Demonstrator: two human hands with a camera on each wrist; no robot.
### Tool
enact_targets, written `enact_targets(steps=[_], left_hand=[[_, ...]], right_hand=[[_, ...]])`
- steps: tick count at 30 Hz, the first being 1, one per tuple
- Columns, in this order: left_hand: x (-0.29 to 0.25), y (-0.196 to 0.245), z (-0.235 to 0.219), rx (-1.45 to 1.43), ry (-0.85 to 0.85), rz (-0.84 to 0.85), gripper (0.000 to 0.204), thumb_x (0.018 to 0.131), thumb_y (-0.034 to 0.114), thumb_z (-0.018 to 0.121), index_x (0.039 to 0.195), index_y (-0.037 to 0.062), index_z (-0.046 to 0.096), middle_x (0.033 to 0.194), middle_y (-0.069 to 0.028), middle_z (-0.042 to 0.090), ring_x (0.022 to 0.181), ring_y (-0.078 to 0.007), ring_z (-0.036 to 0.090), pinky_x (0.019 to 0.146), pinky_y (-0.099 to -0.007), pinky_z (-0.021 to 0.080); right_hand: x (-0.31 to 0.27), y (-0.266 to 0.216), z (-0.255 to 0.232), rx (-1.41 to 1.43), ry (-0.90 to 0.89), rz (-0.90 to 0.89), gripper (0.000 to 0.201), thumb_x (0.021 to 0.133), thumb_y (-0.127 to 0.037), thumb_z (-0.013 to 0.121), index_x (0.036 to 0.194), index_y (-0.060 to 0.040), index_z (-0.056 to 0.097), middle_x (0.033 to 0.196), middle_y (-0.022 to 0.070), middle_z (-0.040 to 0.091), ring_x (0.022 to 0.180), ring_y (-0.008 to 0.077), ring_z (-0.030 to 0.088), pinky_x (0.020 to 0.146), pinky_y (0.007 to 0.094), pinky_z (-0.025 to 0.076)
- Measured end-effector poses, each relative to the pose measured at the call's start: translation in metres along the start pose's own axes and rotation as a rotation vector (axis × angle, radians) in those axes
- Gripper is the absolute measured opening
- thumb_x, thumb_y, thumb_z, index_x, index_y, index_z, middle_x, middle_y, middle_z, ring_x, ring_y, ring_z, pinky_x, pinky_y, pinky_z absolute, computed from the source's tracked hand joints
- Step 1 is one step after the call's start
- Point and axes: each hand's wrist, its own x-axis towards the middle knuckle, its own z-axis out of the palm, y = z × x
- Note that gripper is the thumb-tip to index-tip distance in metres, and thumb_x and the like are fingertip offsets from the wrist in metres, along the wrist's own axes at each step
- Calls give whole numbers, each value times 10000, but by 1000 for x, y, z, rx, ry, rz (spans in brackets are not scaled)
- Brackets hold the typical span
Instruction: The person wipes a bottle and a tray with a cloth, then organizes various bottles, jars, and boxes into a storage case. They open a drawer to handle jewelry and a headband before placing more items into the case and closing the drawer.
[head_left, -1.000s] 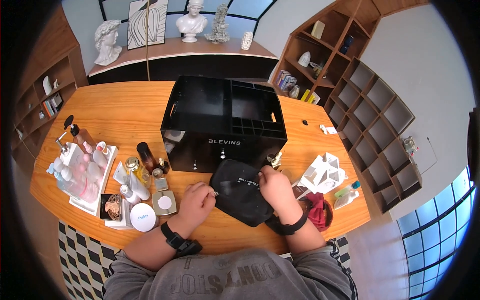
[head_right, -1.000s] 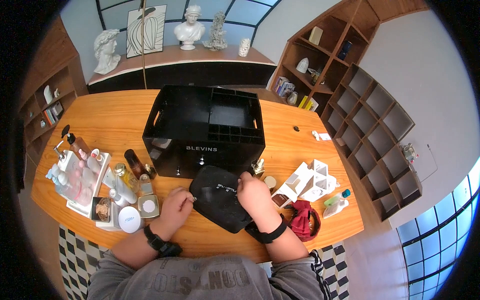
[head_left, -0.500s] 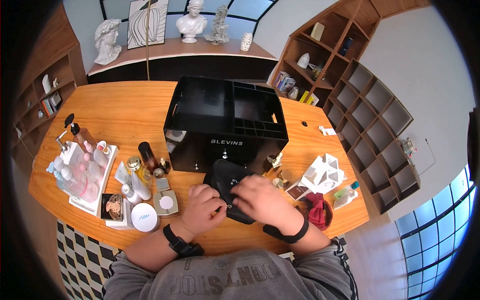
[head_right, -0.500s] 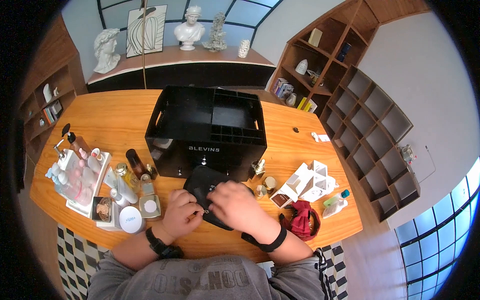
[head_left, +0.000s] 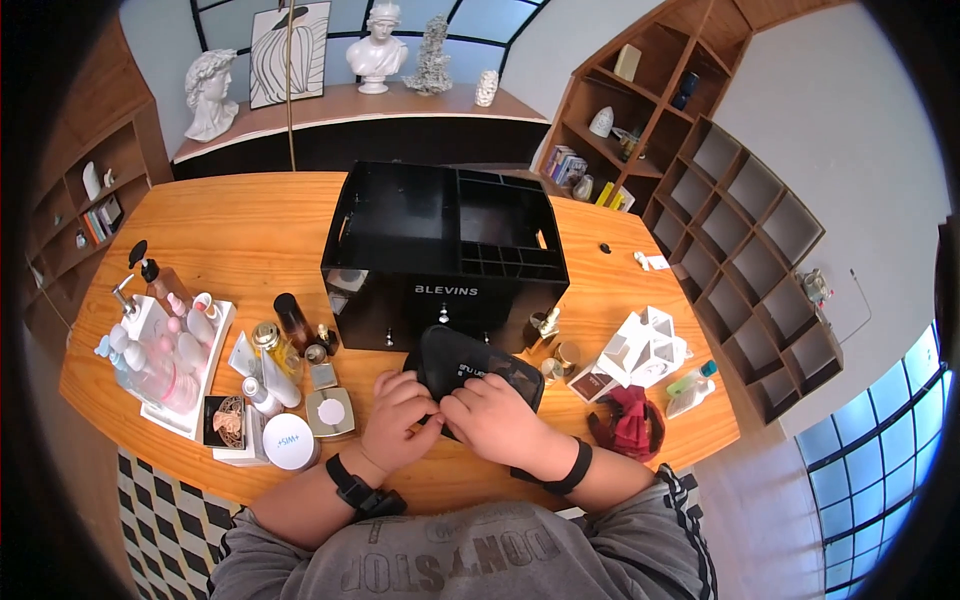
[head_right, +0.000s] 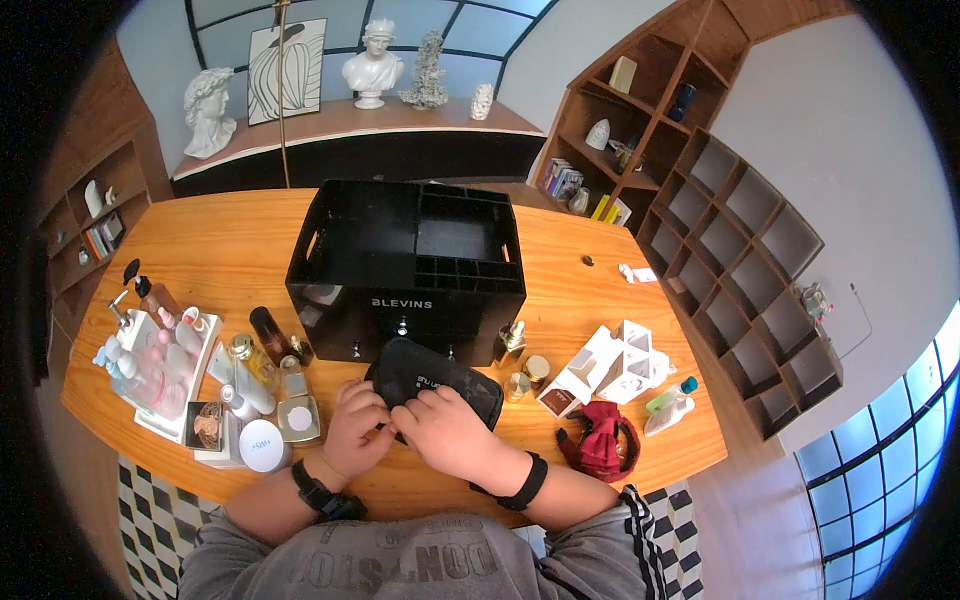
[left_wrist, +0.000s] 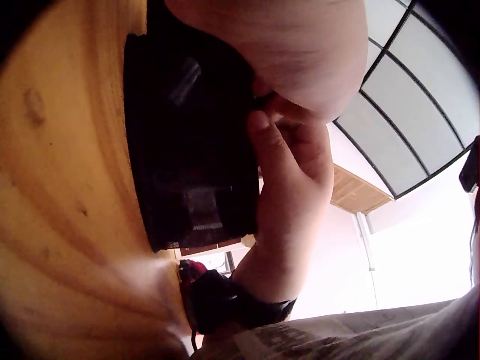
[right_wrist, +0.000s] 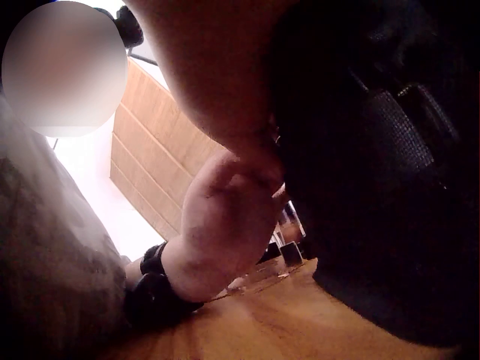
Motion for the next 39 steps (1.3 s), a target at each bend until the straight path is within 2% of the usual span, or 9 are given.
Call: enact_targets(steps=[3, 9, 15, 21, 24, 27, 30, 33, 39], left_hand=[[-4, -3, -2, -97, 5, -128, 93, 760, 45, 675, 839, 79, 639, 833, -56, 600, 916, -279, 570, 957, -447, 382], [-13, -6, 9, -283, 190, -332, 305, 785, -88, 590, 1063, 36, 588, 1001, -145, 612, 1003, -308, 586, 943, -389, 437], [0, 0, 2, -160, 234, -254, 413, 769, -118, 555, 1158, 21, 580, 1199, -195, 546, 1103, -354, 556, 991, -394, 432], [-1, -5, 4, -219, 117, -251, 511, 752, -100, 617, 1241, 47, 611, 1405, -178, 449, 1284, -341, 483, 1076, -404, 384], [-1, -6, 7, -338, 94, -257, 501, 747, -85, 660, 1229, 45, 630, 1455, -178, 418, 1335, -335, 444, 1086, -409, 373], [1, -2, 8, -425, 58, -285, 398, 752, -79, 674, 1128, 53, 676, 1446, -168, 440, 1353, -341, 424, 1094, -414, 361], [-5, -14, 10, -444, -32, -216, 300, 751, -85, 668, 1011, 60, 704, 1420, -147, 479, 1359, -339, 417, 1104, -409, 346], [-4, -12, 10, -436, -16, -231, 251, 753, -102, 642, 936, 60, 699, 1385, -134, 520, 1358, -338, 418, 1106, -405, 343], [-5, -15, 9, -667, -2, -374, 276, 761, -142, 580, 918, 52, 698, 1391, -130, 534, 1379, -326, 402, 1130, -403, 313]], right_hand=[[-1, -1, -6, 8, -25, -25, 105, 811, -143, 638, 864, -108, 554, 772, 36, 566, 818, 232, 577, 765, 350, 422], [-6, -5, -21, 93, -149, -28, 232, 749, -96, 630, 975, -88, 576, 898, 64, 580, 861, 245, 582, 798, 351, 420], [-14, -1, -30, 156, -277, -80, 340, 714, -73, 639, 1050, -73, 583, 1000, 69, 602, 927, 253, 597, 809, 359, 464], [-28, 11, -34, 399, -247, -63, 302, 723, -36, 599, 1023, -54, 574, 911, 107, 605, 906, 312, 594, 771, 420, 485], [-34, 12, -41, 464, -261, -38, 278, 738, -27, 585, 1013, -60, 571, 878, 118, 611, 903, 328, 595, 766, 432, 484], [-39, 12, -42, 475, -213, -52, 303, 720, 5, 600, 1015, -60, 585, 879, 97, 612, 856, 321, 593, 751, 429, 491], [-40, 11, -45, 478, -196, -46, 307, 716, 13, 599, 1016, -54, 581, 866, 100, 608, 846, 320, 588, 744, 431, 487], [-42, 9, -49, 482, -249, 8, 280, 730, -12, 585, 1005, -64, 578, 876, 108, 618, 894, 323, 591, 784, 433, 478], [-53, 17, -66, 514, -123, 136, 291, 705, 57, 597, 975, -49, 619, 823, 118, 609, 812, 340, 604, 712, 431, 490]])
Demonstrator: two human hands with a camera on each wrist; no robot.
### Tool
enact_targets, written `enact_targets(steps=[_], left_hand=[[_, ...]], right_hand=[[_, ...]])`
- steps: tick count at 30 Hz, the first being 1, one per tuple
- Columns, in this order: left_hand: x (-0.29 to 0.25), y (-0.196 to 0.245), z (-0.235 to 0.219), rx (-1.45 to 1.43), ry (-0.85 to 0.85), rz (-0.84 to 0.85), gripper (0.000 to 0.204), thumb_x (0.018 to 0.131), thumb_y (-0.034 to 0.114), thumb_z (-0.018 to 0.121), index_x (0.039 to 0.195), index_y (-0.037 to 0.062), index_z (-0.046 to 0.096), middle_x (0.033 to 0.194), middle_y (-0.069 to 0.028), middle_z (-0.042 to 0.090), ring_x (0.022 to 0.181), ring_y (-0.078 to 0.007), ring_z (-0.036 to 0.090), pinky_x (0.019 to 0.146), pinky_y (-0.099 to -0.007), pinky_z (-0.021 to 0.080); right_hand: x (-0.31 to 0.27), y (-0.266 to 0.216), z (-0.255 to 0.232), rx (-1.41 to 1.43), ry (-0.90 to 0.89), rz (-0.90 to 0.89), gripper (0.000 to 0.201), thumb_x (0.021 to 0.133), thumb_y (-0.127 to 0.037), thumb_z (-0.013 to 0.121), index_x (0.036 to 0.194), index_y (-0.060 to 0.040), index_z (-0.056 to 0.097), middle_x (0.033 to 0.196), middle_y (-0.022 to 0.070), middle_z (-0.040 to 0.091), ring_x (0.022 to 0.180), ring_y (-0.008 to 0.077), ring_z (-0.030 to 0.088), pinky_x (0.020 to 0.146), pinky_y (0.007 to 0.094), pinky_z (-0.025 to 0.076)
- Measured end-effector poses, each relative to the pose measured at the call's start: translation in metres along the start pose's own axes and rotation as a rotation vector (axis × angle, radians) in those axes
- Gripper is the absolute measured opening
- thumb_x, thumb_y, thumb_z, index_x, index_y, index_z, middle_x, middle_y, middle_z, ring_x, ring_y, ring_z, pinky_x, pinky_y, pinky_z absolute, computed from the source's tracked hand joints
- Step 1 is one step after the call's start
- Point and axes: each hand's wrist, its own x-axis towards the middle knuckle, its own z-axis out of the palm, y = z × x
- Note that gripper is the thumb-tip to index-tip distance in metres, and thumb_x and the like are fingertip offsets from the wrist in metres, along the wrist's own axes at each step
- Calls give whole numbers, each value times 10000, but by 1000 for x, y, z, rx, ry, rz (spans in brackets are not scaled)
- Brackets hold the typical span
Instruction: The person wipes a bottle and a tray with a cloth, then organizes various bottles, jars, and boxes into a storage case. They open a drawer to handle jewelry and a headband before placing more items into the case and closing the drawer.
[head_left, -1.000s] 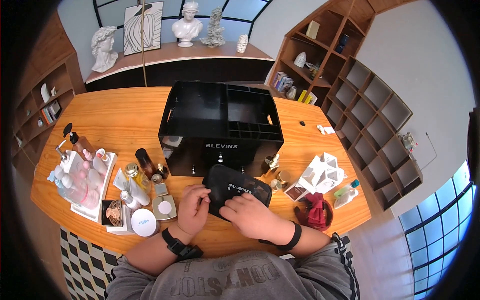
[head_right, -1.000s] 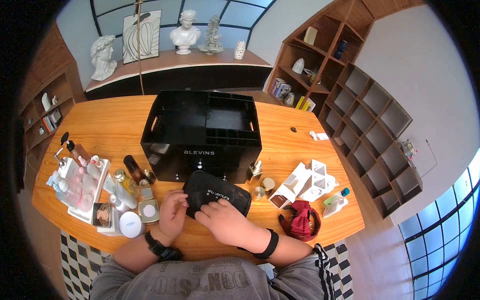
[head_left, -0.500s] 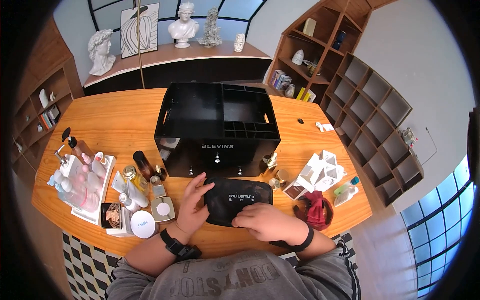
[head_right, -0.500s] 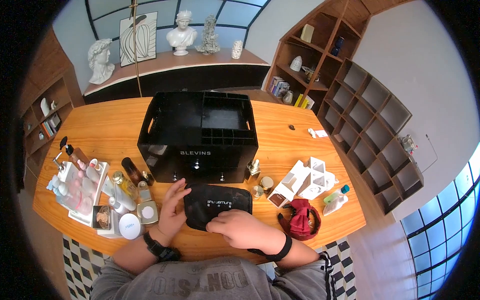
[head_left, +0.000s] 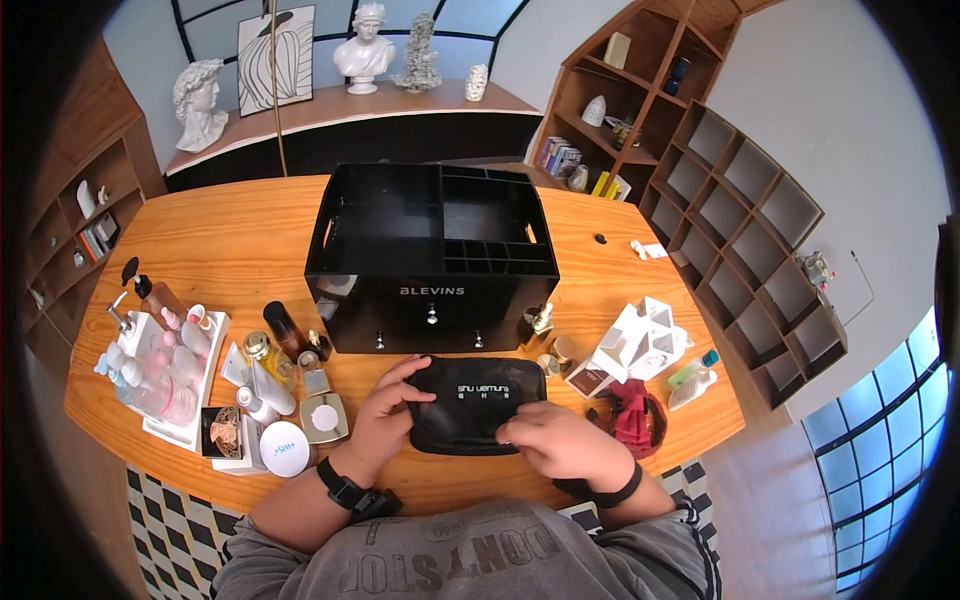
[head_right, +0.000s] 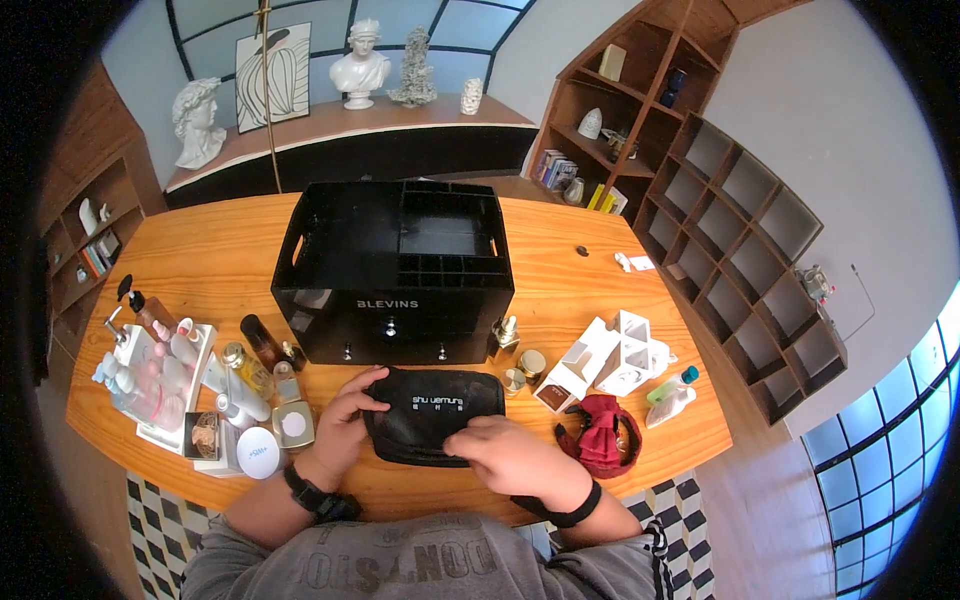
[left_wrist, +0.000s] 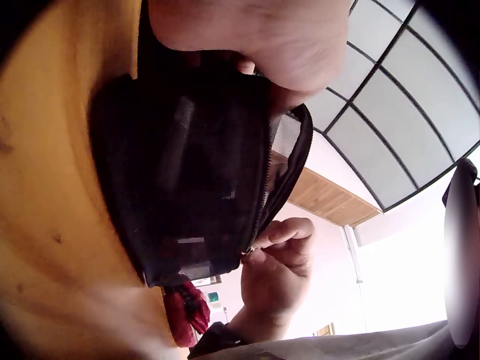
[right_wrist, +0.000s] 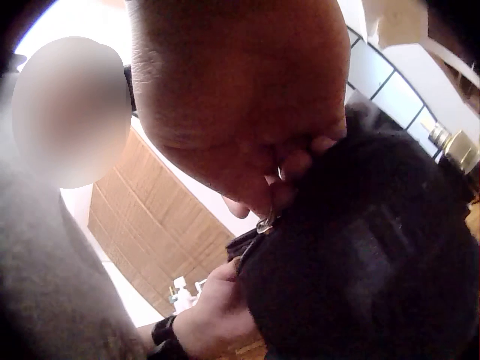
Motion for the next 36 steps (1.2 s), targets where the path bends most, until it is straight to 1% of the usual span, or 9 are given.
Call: enact_targets(steps=[4, 8, 16, 21, 24, 27, 30, 33, 36], left_hand=[[0, -1, -1, -131, 20, -52, 284, 770, -148, 579, 927, 52, 706, 1413, -132, 524, 1406, -316, 372, 1141, -401, 295], [0, -5, 0, -179, 4, -40, 260, 780, -131, 609, 925, 57, 712, 1414, -138, 527, 1422, -316, 346, 1148, -408, 277], [0, -4, -1, -271, -12, -42, 234, 785, -115, 618, 920, 53, 709, 1414, -145, 522, 1424, -319, 339, 1153, -422, 254], [-3, -13, -4, -388, 47, -33, 308, 816, -121, 591, 1065, 47, 659, 1410, -134, 501, 1388, -277, 383, 1122, -393, 319], [2, -1, 2, -405, 146, -116, 367, 853, -110, 575, 1180, 55, 596, 1410, -119, 482, 1346, -234, 424, 1094, -355, 359], [4, 9, 5, -415, 115, -274, 376, 886, -84, 577, 1234, 58, 555, 1414, -118, 471, 1314, -214, 450, 1086, -335, 366], [0, -11, 4, -362, 98, -216, 358, 896, -58, 601, 1233, 53, 557, 1400, -123, 481, 1292, -214, 470, 1088, -334, 361], [-1, -14, 3, -317, 85, -92, 218, 923, 5, 609, 1134, 42, 572, 1354, -138, 524, 1239, -212, 509, 1056, -324, 391], [-2, -13, 1, -506, 217, -132, 48, 965, 78, 581, 992, 42, 564, 1195, -120, 624, 1090, -177, 585, 952, -298, 458]], right_hand=[[-23, 30, -9, -79, 121, 115, 282, 704, 96, 587, 946, -43, 629, 848, 130, 645, 834, 341, 639, 703, 396, 509], [-26, 47, -11, -42, 320, 352, 152, 819, 65, 578, 927, -41, 564, 788, 153, 614, 792, 363, 624, 680, 407, 496], [10, 91, 8, -27, 496, 401, 137, 857, 47, 584, 962, -40, 567, 841, 169, 652, 829, 356, 660, 709, 391, 509], [23, 97, 10, 37, 484, 427, 155, 851, 50, 579, 978, -37, 565, 865, 181, 664, 869, 357, 669, 726, 398, 520], [23, 87, 7, -44, 494, 410, 169, 842, 53, 577, 985, -36, 561, 861, 182, 660, 854, 366, 663, 722, 407, 519], [23, 76, 5, -35, 451, 399, 183, 835, 55, 573, 992, -37, 554, 848, 181, 655, 837, 371, 658, 717, 415, 518], [24, 70, 7, -15, 335, 366, 184, 856, 52, 594, 1018, -26, 560, 856, 151, 648, 825, 306, 669, 720, 338, 517], [22, 66, 5, 28, 269, 367, 207, 845, 81, 577, 1024, -23, 562, 856, 120, 645, 815, 246, 664, 724, 309, 512], [13, 63, 0, 221, 225, 350, 219, 828, 71, 557, 1017, -40, 559, 842, 125, 643, 818, 292, 657, 731, 351, 511]])
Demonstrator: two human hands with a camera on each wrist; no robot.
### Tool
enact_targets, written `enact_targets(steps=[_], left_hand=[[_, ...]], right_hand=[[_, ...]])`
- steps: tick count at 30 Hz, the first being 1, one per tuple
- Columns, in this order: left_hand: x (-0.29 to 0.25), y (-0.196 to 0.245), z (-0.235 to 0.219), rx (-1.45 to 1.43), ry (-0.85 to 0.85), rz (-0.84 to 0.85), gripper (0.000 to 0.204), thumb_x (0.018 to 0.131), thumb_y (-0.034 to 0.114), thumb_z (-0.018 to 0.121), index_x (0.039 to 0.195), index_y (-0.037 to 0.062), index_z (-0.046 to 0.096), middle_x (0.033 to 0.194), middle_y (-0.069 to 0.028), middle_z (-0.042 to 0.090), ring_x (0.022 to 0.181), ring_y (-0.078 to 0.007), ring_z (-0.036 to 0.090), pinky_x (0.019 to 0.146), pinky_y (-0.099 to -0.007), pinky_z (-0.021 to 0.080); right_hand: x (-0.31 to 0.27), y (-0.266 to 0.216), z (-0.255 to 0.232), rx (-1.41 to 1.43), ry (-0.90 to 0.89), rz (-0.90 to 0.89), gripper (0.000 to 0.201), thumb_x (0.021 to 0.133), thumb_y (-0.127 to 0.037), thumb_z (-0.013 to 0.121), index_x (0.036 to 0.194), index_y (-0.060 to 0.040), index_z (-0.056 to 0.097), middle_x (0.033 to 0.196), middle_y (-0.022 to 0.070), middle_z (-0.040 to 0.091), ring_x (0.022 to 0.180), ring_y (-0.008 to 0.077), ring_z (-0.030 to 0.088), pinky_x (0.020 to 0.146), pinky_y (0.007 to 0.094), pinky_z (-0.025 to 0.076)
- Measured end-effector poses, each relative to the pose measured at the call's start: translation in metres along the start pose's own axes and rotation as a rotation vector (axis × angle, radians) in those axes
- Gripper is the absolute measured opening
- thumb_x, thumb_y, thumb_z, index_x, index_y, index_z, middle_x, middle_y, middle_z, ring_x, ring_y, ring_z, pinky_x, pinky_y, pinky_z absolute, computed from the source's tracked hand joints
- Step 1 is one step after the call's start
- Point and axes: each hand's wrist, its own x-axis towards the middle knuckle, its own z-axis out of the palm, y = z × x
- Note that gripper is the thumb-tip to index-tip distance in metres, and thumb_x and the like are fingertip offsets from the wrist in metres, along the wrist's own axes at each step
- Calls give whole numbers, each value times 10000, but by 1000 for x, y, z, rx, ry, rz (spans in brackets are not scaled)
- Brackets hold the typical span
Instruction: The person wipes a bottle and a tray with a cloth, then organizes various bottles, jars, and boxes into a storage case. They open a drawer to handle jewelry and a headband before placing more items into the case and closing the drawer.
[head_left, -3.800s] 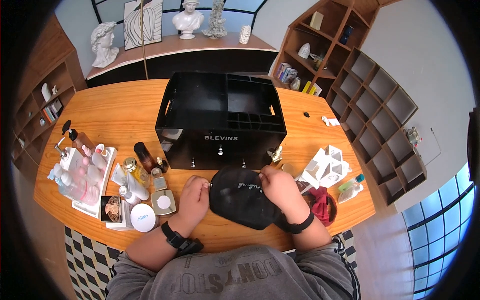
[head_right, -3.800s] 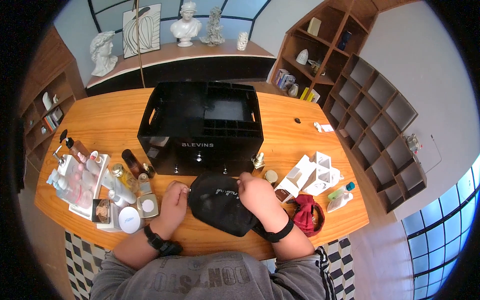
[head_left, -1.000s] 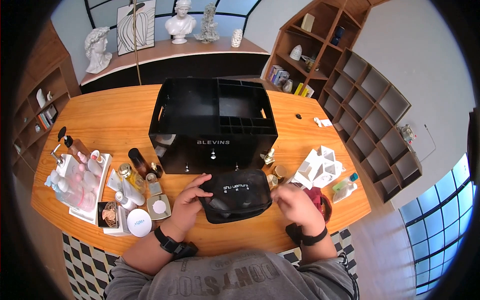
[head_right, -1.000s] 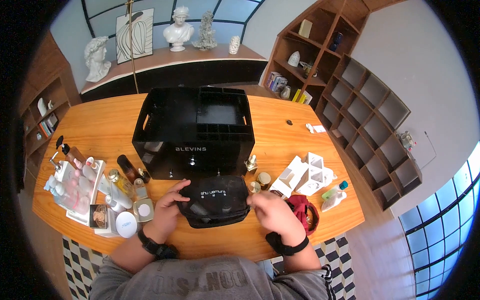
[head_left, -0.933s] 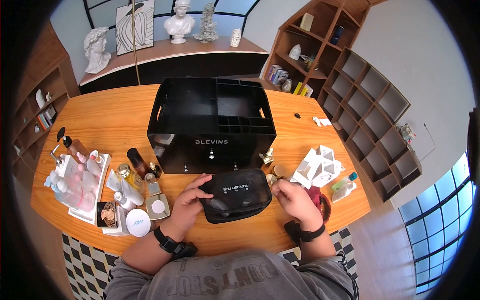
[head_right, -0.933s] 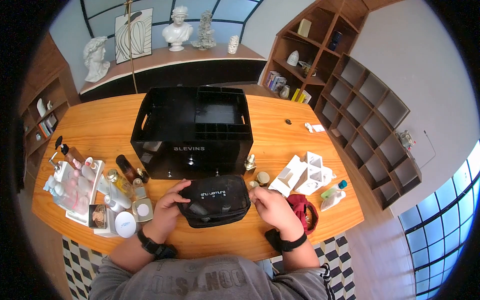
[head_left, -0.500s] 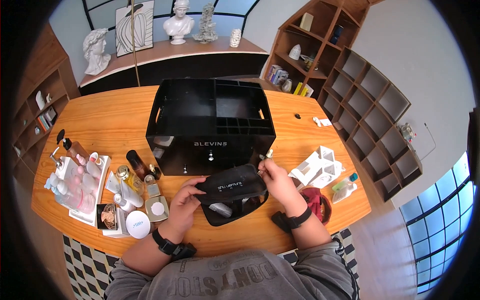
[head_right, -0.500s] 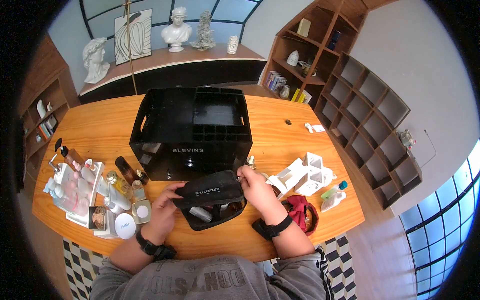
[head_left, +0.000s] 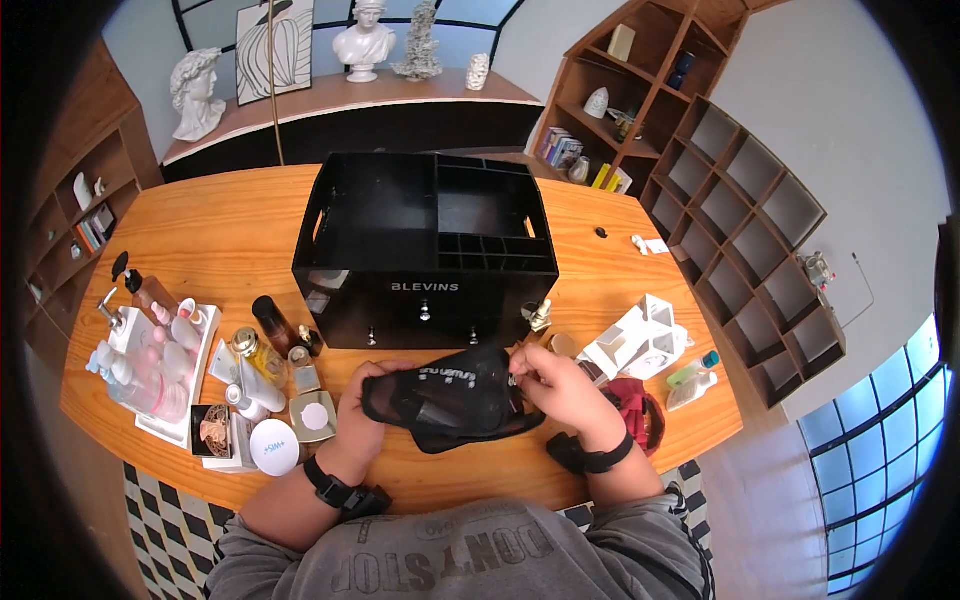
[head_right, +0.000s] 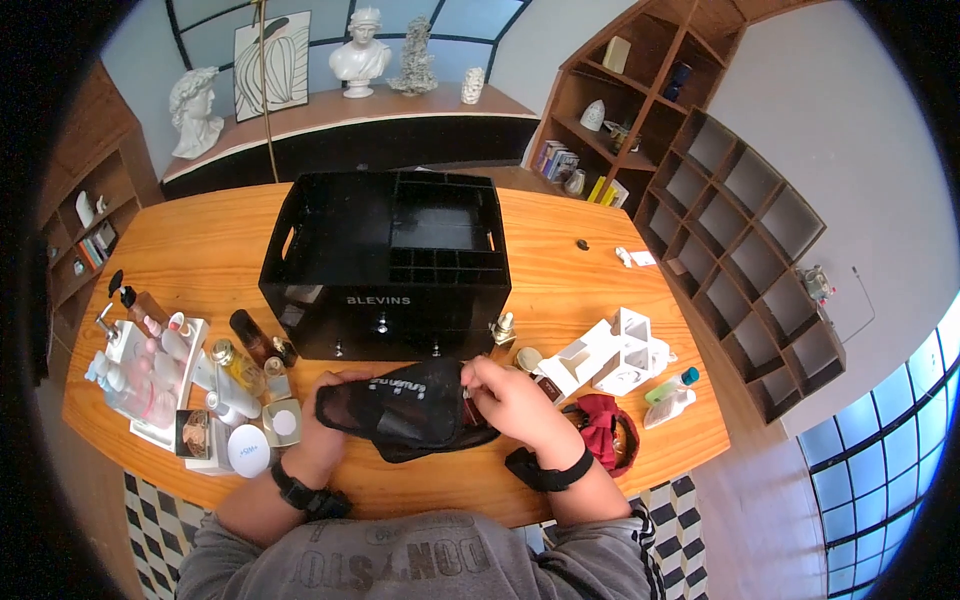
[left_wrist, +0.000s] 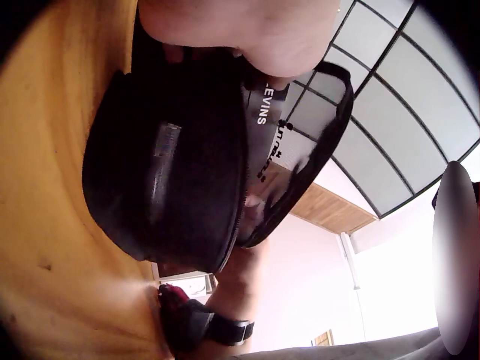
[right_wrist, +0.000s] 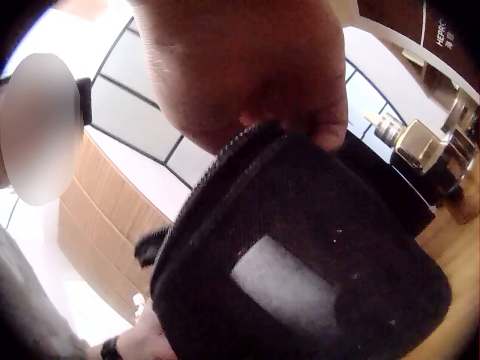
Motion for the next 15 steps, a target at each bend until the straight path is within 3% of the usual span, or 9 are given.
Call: enact_targets(steps=[3, 4, 7, 11, 15], left_hand=[[-5, 4, -10, 233, 152, -128, 121, 1001, 134, 542, 908, 56, 532, 1040, -78, 675, 944, -132, 615, 839, -276, 492], [-6, 5, -8, 214, 156, -109, 116, 1005, 135, 535, 922, 55, 542, 1014, -62, 677, 922, -124, 617, 824, -272, 493], [-7, 16, 7, 154, 169, -63, 110, 1015, 136, 515, 988, 44, 571, 985, -32, 678, 894, -112, 619, 806, -264, 493], [-6, 10, 5, 73, 154, -35, 192, 1020, 129, 498, 1150, 18, 587, 1079, -37, 660, 959, -123, 611, 862, -269, 482], [-3, 17, 6, 108, 131, -85, 263, 1020, 113, 486, 1250, 8, 559, 1165, -49, 636, 1021, -126, 596, 921, -284, 467]], right_hand=[[-7, -4, -5, 130, -173, -20, 221, 832, 77, 564, 1022, -36, 564, 861, 79, 648, 834, 220, 657, 753, 317, 506], [-9, -4, -5, 169, -223, 23, 218, 842, 74, 577, 1030, -34, 569, 879, 56, 654, 860, 180, 654, 766, 303, 505], [-6, -6, -1, 162, -253, -14, 224, 843, 86, 573, 1032, -33, 568, 873, 59, 650, 852, 181, 652, 757, 300, 502], [4, 17, 10, 224, -105, 43, 177, 854, 91, 556, 983, -30, 547, 832, 60, 626, 826, 172, 629, 739, 296, 490], [12, 31, 27, 86, -7, 32, 187, 834, 79, 575, 985, -21, 525, 821, 108, 612, 819, 253, 635, 720, 339, 491]])
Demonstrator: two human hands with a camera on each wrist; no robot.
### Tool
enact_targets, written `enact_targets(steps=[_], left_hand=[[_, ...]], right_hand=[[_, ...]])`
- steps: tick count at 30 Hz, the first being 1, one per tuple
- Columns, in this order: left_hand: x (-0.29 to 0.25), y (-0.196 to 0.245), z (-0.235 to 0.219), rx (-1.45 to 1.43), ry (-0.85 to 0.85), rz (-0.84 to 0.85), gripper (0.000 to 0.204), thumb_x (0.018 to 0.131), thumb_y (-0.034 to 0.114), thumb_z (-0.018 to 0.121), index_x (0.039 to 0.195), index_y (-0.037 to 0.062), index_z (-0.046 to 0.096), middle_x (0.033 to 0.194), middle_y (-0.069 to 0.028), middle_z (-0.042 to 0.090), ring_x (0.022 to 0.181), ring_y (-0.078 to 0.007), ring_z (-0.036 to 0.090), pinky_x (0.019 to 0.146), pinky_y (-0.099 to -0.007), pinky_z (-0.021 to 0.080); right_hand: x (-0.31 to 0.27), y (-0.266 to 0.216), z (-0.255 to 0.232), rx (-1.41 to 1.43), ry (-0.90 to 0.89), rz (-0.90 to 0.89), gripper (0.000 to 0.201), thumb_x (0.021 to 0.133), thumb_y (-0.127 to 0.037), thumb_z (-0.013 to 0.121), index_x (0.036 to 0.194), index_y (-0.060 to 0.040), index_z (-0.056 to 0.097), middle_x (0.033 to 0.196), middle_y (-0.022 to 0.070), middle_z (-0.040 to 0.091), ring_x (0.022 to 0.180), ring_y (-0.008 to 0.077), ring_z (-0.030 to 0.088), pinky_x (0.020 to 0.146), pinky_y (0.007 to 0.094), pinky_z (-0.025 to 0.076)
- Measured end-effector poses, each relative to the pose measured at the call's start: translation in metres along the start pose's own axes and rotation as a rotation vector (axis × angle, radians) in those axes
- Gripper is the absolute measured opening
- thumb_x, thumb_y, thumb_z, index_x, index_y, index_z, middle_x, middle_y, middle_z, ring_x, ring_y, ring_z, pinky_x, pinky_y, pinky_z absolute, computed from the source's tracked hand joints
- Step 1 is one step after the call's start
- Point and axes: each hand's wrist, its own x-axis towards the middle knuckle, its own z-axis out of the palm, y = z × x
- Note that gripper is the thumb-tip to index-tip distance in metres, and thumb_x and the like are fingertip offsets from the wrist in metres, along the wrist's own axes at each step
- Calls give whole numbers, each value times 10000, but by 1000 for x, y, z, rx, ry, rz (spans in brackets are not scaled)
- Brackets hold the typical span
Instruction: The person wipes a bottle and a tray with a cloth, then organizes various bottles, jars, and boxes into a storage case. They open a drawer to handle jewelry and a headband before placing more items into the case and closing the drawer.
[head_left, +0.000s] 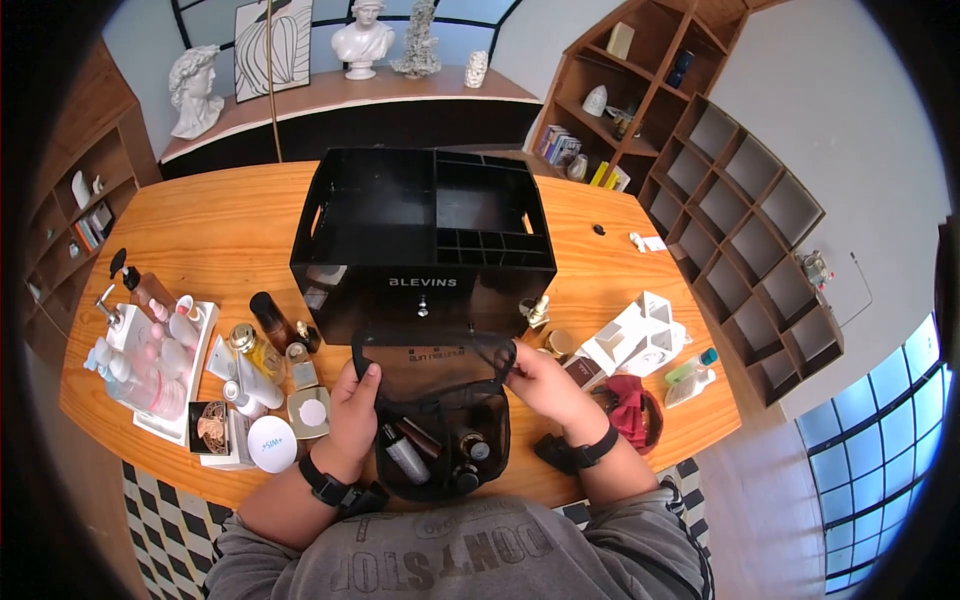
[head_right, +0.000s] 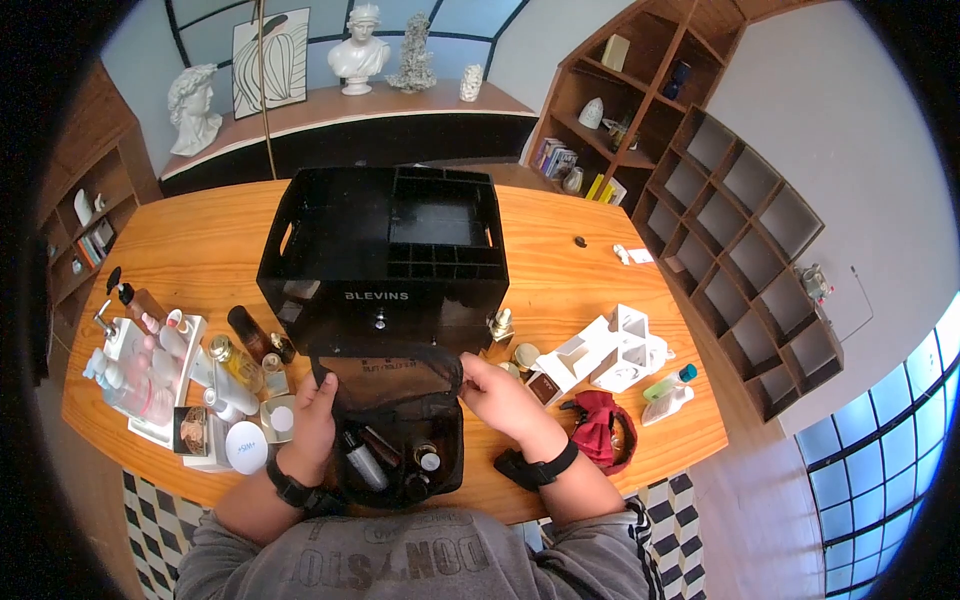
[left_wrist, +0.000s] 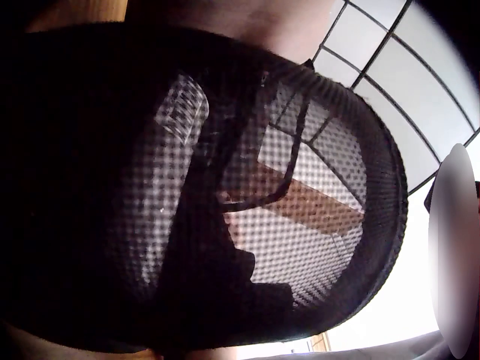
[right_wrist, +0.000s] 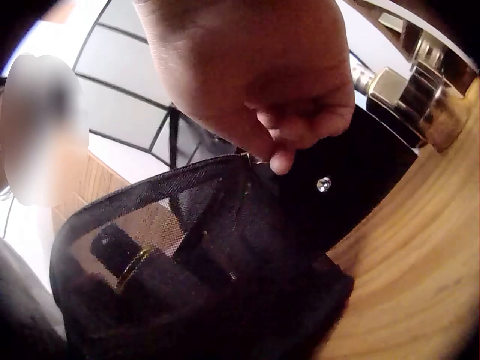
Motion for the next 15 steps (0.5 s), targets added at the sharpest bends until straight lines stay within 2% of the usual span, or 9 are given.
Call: enact_targets(steps=[1, 3, 6, 7, 10, 12, 13, 15], left_hand=[[1, 0, 0, 4, -6, 4, 265, 1019, 109, 485, 1256, 10, 552, 1161, -48, 635, 1024, -127, 595, 923, -284, 468], [3, -1, 0, 14, -16, 11, 271, 1017, 100, 483, 1268, 16, 539, 1152, -46, 634, 1029, -129, 591, 927, -286, 469], [3, -3, 1, -52, -41, -25, 327, 1008, 74, 480, 1332, 32, 489, 1145, -36, 615, 1037, -129, 584, 928, -277, 466], [3, -3, 2, -27, -24, -26, 353, 1002, 60, 477, 1355, 39, 470, 1147, -37, 607, 1033, -129, 584, 925, -275, 467], [3, 3, 8, 11, 13, -44, 434, 984, 16, 462, 1414, 54, 417, 1159, -42, 583, 1023, -131, 586, 916, -272, 473], [4, 8, 13, -13, 22, -65, 480, 972, -13, 446, 1442, 56, 386, 1174, -49, 570, 1017, -136, 588, 909, -275, 480], [5, 6, 10, -7, 9, -69, 487, 969, -19, 440, 1446, 55, 382, 1182, -53, 570, 1021, -140, 590, 909, -277, 485], [8, 0, 3, 4, -17, -73, 501, 964, -31, 427, 1454, 53, 372, 1198, -62, 571, 1029, -150, 595, 909, -282, 493]], right_hand=[[-3, -2, -2, -104, 61, -21, 174, 831, 73, 577, 971, -19, 529, 822, 116, 610, 820, 275, 633, 719, 350, 491], [-11, -41, -11, -311, 182, -63, 146, 825, 61, 580, 943, -16, 537, 823, 133, 607, 821, 318, 627, 716, 370, 491], [-24, -70, -26, -204, 231, -207, 87, 832, 35, 580, 896, -21, 563, 819, 131, 612, 835, 343, 621, 719, 398, 493], [-30, -82, -31, -180, 126, -227, 36, 848, -14, 605, 878, -28, 593, 827, 115, 614, 846, 340, 626, 738, 414, 499], [-38, -102, -32, -116, -343, -400, 123, 854, -77, 640, 970, -44, 614, 931, 112, 612, 915, 331, 622, 773, 428, 500], [-39, -108, -18, -162, -547, -426, 239, 854, -124, 662, 1082, -74, 610, 1091, 117, 580, 990, 321, 605, 806, 433, 499], [-41, -103, -12, -246, -624, -403, 345, 851, -194, 680, 1173, -106, 590, 1191, 124, 540, 1048, 322, 589, 841, 440, 503], [-40, -101, -2, -384, -500, -444, 409, 860, -255, 686, 1234, -126, 587, 1244, 120, 545, 1070, 326, 594, 869, 428, 506]])
